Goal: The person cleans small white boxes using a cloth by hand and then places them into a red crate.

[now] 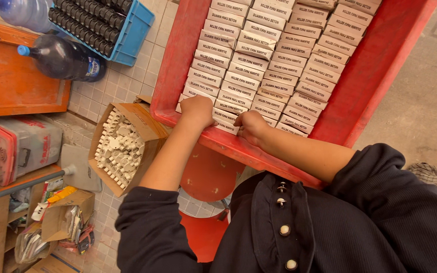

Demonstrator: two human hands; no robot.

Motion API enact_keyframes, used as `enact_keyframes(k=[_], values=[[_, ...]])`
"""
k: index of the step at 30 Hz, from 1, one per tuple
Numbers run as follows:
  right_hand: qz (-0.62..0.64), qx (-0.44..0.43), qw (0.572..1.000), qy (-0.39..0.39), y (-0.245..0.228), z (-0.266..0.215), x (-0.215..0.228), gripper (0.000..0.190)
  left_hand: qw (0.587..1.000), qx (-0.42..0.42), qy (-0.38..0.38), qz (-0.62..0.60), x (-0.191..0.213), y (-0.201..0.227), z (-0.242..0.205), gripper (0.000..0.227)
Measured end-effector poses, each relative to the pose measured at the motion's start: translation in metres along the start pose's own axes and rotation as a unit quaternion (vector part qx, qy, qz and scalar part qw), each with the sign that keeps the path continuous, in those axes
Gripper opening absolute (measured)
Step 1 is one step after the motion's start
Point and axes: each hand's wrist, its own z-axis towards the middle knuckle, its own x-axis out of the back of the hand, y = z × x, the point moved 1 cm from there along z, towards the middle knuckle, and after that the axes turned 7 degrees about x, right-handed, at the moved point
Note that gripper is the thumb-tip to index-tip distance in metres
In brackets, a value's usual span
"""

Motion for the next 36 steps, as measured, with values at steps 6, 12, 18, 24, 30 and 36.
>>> enact_keyframes(k=[6,12,18,24,30,36], values=[[0.053,0.007,0.999,-0.002,-0.005,-0.009,-0.007,0.049,0.998,0.003,0.022,0.050,-0.019,0.001,0.032,0.053],[-0.549,0.197,0.803,-0.124,-0.080,-0.146,-0.010,0.076,0.980,-0.119,0.138,0.085,0.004,0.000,-0.013,0.056],[-0.842,0.350,0.400,-0.092,-0.087,-0.124,0.015,0.063,0.888,-0.330,0.241,0.211,0.030,0.011,-0.029,0.123],[-0.749,0.289,0.533,-0.265,-0.092,-0.133,-0.006,0.099,0.920,-0.275,0.164,0.226,0.037,0.017,-0.006,0.143],[-0.578,0.394,0.660,-0.272,-0.067,-0.101,0.010,0.100,0.918,-0.284,0.155,0.228,0.037,0.015,0.006,0.150],[-0.056,0.274,0.945,0.167,-0.094,-0.101,-0.018,0.080,0.925,-0.319,0.163,0.128,0.045,0.025,0.017,0.149]])
